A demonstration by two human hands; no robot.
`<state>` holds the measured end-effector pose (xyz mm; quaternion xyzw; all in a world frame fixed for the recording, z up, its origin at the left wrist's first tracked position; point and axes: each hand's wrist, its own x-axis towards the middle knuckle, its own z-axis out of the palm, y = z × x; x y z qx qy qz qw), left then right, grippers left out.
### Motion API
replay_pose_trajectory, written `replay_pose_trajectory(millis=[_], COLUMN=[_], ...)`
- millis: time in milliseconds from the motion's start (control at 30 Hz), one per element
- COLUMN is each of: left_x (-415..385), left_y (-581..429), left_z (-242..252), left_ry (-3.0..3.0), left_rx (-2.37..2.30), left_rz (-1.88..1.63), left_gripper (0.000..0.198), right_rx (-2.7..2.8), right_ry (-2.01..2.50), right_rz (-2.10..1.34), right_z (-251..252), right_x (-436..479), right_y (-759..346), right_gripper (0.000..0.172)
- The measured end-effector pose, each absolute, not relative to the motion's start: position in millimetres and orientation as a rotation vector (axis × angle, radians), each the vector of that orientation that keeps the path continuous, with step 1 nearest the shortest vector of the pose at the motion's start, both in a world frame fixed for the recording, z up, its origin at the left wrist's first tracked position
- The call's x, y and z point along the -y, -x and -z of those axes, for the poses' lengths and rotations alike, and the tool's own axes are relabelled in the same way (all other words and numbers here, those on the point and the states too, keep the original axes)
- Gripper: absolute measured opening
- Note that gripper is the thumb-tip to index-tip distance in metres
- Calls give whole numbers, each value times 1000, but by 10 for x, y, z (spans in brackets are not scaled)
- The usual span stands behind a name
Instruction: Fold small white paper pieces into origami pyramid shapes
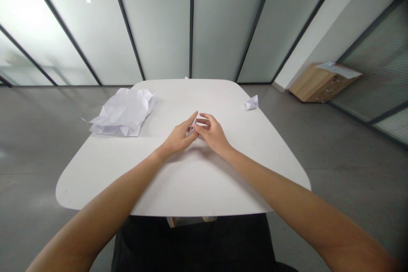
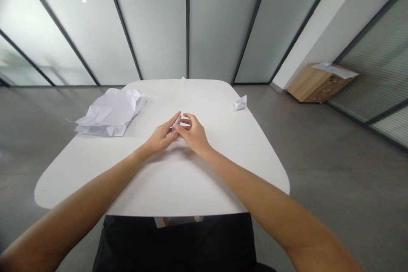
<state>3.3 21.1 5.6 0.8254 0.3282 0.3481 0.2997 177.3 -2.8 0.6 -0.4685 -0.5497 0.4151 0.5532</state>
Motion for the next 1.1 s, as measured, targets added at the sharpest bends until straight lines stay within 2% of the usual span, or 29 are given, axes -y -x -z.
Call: replay_pose_trajectory(millis=[133,333,500,767,933,1100], left_x=[-245,-308,-257,-175,-165,-205], left_y=[-3,18,-25,-64,-65,-38], left_z=[-57,-21,-76,-107,-103,-99], left_ry=[-2147,-2113,-2309,-2423,-2427,-2320], left_rx=[-827,-797,-1208,-1297,-1300,-1110], left_rz=[-913,-926,-963,-964,-979,-984], left_gripper=[74,79,66,58,51,65], right_rx=[1254,1167,1171,1093,1094,1049], right_ry=[1110,1050,961,953,919,955], right_rz=[-1044,-1199,-1306,-1389,-1452,-1394], right_z=[-48,-134,-88,-82,-80,-26], right_x=[19,29,53,88,113,42], right_y=[-1787,-1813,-1761,-1696,-1674,-1764], right_gripper=[62,48,39,35,39,50])
